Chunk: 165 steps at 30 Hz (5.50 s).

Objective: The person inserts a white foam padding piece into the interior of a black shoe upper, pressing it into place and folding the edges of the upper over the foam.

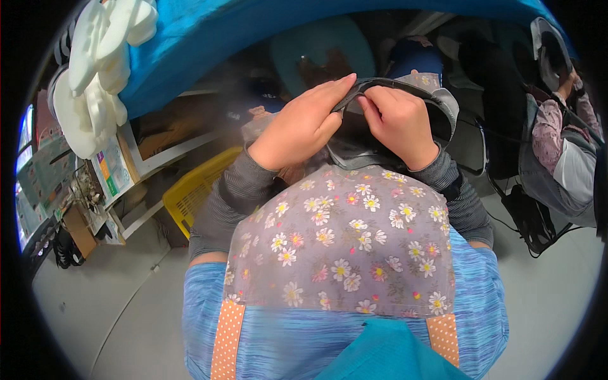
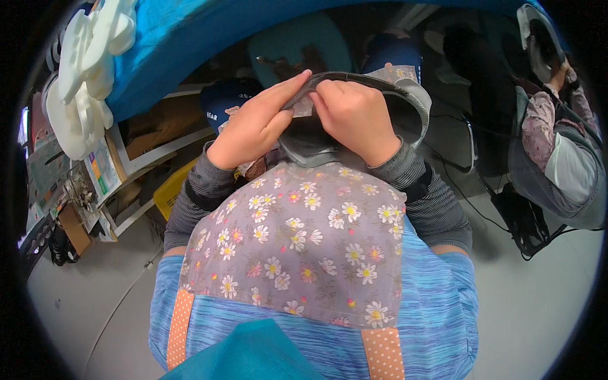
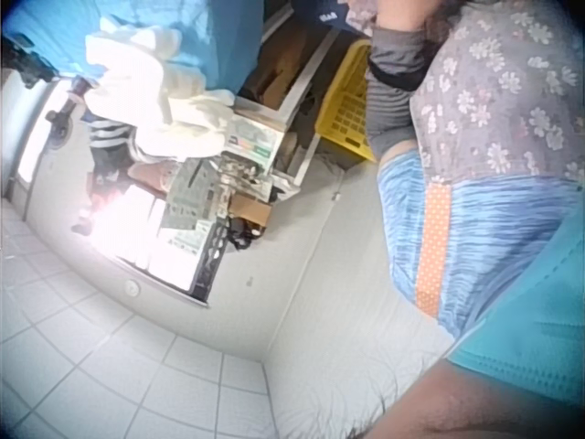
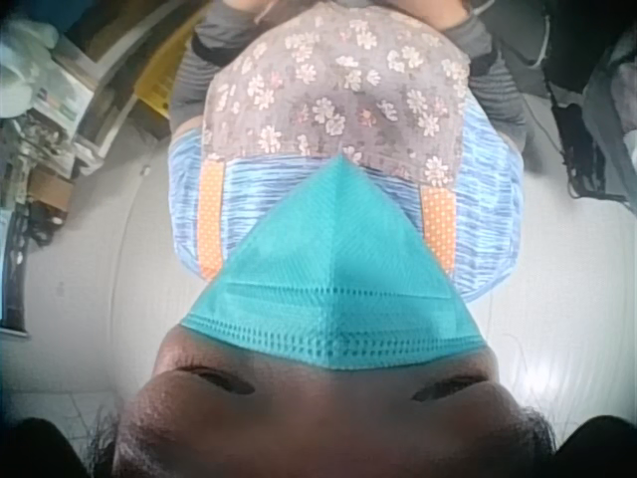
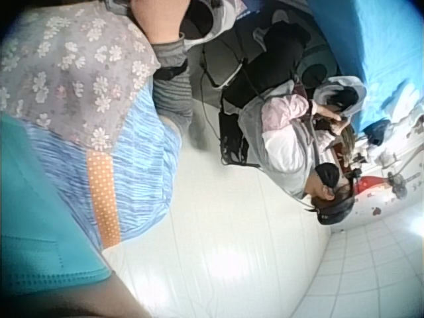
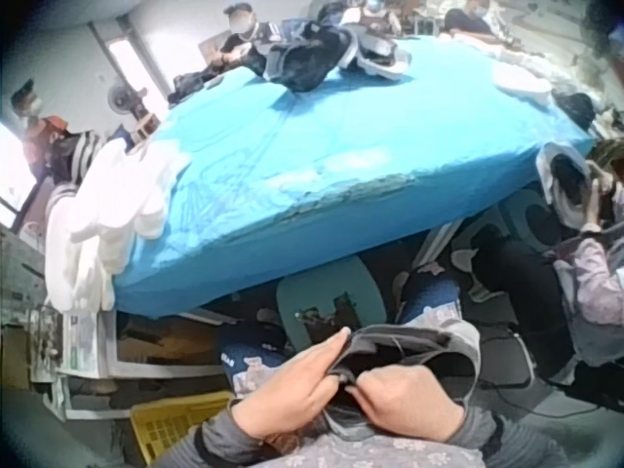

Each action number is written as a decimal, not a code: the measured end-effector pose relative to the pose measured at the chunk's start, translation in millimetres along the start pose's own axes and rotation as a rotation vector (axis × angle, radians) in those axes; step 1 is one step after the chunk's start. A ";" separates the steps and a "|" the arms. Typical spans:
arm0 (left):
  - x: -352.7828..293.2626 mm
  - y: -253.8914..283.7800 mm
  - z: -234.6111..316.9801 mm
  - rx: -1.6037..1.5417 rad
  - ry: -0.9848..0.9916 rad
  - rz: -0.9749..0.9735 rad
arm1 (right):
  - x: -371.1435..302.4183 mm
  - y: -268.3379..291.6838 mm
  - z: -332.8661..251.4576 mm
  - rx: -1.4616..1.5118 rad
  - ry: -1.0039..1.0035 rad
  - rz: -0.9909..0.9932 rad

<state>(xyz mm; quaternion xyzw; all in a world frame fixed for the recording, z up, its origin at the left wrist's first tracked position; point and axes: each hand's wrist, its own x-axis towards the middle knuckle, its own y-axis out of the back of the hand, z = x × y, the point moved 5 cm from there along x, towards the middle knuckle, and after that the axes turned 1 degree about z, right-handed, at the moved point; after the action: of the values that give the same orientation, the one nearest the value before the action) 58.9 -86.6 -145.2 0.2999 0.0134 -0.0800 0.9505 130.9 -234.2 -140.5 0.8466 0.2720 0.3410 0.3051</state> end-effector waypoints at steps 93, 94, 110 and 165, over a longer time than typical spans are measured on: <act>43.7 15.9 -0.7 0.350 -0.289 -0.114 | -11.5 33.0 9.5 -0.167 0.126 0.135; 44.3 16.1 0.6 0.312 -0.334 -0.089 | -10.5 31.8 10.7 -0.162 0.111 0.153; 57.4 18.6 23.7 0.476 -0.327 0.008 | -4.2 54.8 30.9 -0.322 0.049 0.159; 89.5 -107.5 52.8 0.864 -0.701 0.030 | -71.7 64.3 86.6 0.220 -0.800 -0.154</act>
<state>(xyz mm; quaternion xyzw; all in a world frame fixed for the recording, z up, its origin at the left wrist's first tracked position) 128.8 -216.5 -169.5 0.6181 -0.3420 -0.1598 0.6895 167.1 -353.7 -175.2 0.9169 0.2294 -0.0693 0.3193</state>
